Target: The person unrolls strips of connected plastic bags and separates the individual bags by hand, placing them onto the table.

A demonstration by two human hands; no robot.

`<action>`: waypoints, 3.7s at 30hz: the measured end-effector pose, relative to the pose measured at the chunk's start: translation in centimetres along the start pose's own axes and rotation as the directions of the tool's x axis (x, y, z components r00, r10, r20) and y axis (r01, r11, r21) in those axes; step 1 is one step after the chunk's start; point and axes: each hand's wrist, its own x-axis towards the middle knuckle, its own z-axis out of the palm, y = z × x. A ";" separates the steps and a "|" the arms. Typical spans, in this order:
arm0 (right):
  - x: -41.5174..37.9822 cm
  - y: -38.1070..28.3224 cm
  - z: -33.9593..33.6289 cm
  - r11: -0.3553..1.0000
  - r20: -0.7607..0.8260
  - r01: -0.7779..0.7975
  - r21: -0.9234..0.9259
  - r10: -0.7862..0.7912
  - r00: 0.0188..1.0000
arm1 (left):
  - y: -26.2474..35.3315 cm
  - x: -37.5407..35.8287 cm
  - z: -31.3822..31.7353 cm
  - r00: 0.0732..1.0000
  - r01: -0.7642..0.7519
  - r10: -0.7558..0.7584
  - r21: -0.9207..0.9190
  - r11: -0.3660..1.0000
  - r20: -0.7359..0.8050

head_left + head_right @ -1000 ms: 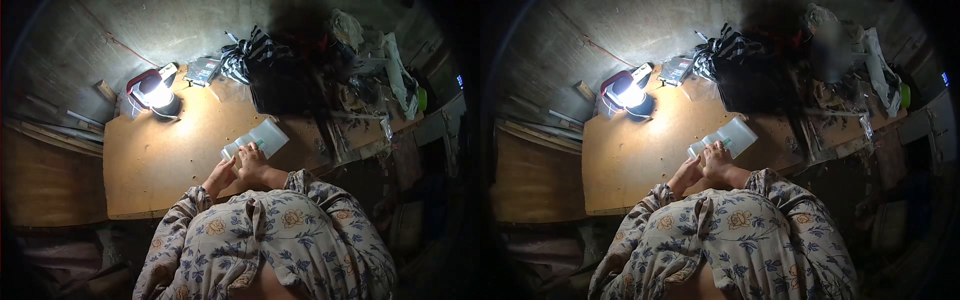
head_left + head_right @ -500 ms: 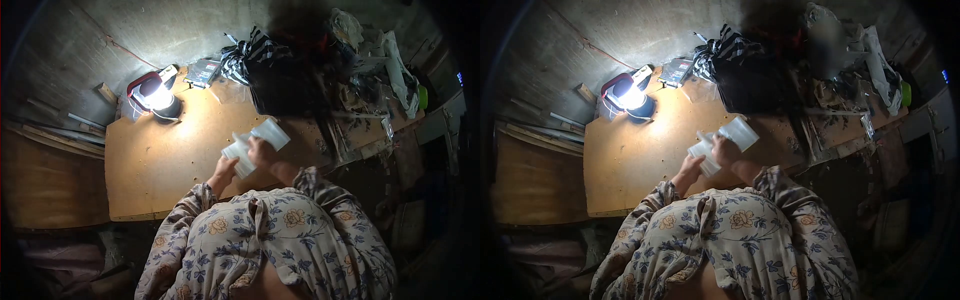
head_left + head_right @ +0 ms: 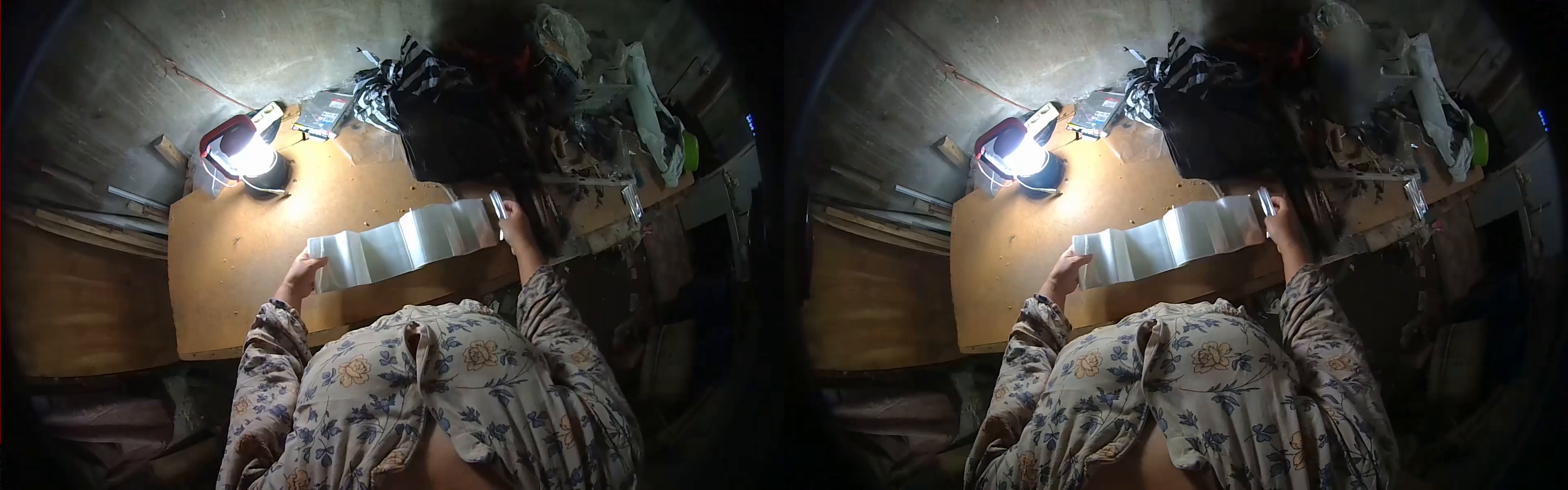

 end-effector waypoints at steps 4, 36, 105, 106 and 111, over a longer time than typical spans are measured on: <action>-0.1 -1.8 -0.5 0.975 -0.070 0.121 -0.186 -0.136 0.988 | -0.9 0.4 -1.6 1.000 0.001 0.000 0.072 0.997 -0.015; -5.2 -28.5 4.2 0.409 0.213 0.023 0.912 -0.522 0.826 | 1.2 2.0 8.7 0.889 -0.455 0.455 0.177 0.873 0.042; 3.9 -13.7 -16.4 0.958 0.164 0.284 -0.033 -0.276 0.947 | 14.4 -14.1 -30.5 0.830 -0.120 0.532 0.986 -0.119 0.165; 4.9 -11.5 -15.2 0.918 0.168 0.265 -0.296 -0.223 0.960 | 14.1 -13.4 -31.0 0.794 -0.107 0.514 0.907 -0.407 0.325; 6.1 -1.1 -5.7 0.659 0.022 0.172 -0.732 -0.230 0.973 | 13.6 -9.5 -12.7 0.847 0.316 0.465 0.948 -0.046 -0.259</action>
